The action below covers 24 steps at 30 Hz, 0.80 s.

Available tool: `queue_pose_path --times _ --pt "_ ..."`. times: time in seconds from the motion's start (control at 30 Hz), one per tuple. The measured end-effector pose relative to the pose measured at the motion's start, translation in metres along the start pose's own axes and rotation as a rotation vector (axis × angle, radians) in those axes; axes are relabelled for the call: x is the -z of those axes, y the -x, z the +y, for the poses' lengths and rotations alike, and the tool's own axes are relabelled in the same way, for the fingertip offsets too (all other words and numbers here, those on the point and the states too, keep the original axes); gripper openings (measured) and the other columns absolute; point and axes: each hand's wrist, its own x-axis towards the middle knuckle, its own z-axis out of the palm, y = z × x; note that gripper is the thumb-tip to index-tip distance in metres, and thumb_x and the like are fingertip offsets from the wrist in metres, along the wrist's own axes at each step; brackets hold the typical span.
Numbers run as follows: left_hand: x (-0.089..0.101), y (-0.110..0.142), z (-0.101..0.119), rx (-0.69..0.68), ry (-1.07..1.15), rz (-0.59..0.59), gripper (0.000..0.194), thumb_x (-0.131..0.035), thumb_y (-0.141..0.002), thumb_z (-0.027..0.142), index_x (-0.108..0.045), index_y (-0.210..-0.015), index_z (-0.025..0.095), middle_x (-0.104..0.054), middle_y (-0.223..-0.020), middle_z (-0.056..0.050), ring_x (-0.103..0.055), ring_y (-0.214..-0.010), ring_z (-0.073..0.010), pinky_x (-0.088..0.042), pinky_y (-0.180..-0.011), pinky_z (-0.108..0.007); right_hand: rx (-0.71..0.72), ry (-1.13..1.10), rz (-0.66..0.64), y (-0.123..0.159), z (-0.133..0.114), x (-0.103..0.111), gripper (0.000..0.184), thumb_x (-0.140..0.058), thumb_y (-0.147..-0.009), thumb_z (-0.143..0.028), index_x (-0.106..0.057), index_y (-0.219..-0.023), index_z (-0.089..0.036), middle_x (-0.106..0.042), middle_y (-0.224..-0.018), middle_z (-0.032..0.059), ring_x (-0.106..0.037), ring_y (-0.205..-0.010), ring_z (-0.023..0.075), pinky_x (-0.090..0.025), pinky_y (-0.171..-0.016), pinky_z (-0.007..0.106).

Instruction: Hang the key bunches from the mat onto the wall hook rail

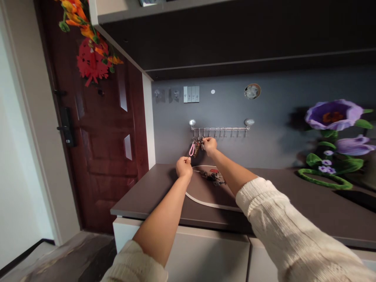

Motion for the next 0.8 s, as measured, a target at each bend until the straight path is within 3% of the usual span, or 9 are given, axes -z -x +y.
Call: queue_pose_path --times 0.3,0.57,0.8 --pt "-0.002 -0.001 -0.003 0.012 0.019 0.003 0.016 -0.050 -0.076 0.026 -0.060 -0.069 0.016 -0.064 -0.069 -0.004 -0.056 -0.063 -0.0125 -0.040 -0.060 -0.023 -0.083 -0.109 -0.083 0.000 0.000 0.006 0.006 -0.051 -0.068 -0.018 -0.055 -0.065 -0.015 -0.057 -0.057 -0.0002 -0.053 -0.052 0.0085 -0.045 -0.056 0.022" --pt "0.000 -0.001 -0.004 0.011 0.014 -0.004 0.016 -0.049 -0.076 0.026 -0.061 -0.071 0.016 -0.064 -0.071 -0.004 -0.056 -0.063 -0.0128 -0.040 -0.061 -0.023 -0.063 -0.135 -0.098 0.012 -0.021 0.030 0.007 -0.049 -0.071 -0.018 -0.054 -0.067 -0.015 -0.057 -0.060 0.0002 -0.054 -0.054 0.0083 -0.043 -0.053 0.019" --pt "0.003 -0.001 -0.003 -0.009 -0.003 -0.027 0.014 -0.051 -0.075 0.024 -0.063 -0.074 0.017 -0.066 -0.075 -0.005 -0.057 -0.067 -0.0130 -0.040 -0.064 -0.023 -0.052 -0.300 -0.240 0.041 -0.037 0.056 0.010 -0.046 -0.077 -0.021 -0.051 -0.071 -0.016 -0.060 -0.065 0.0019 -0.053 -0.054 0.0075 -0.042 -0.055 0.020"
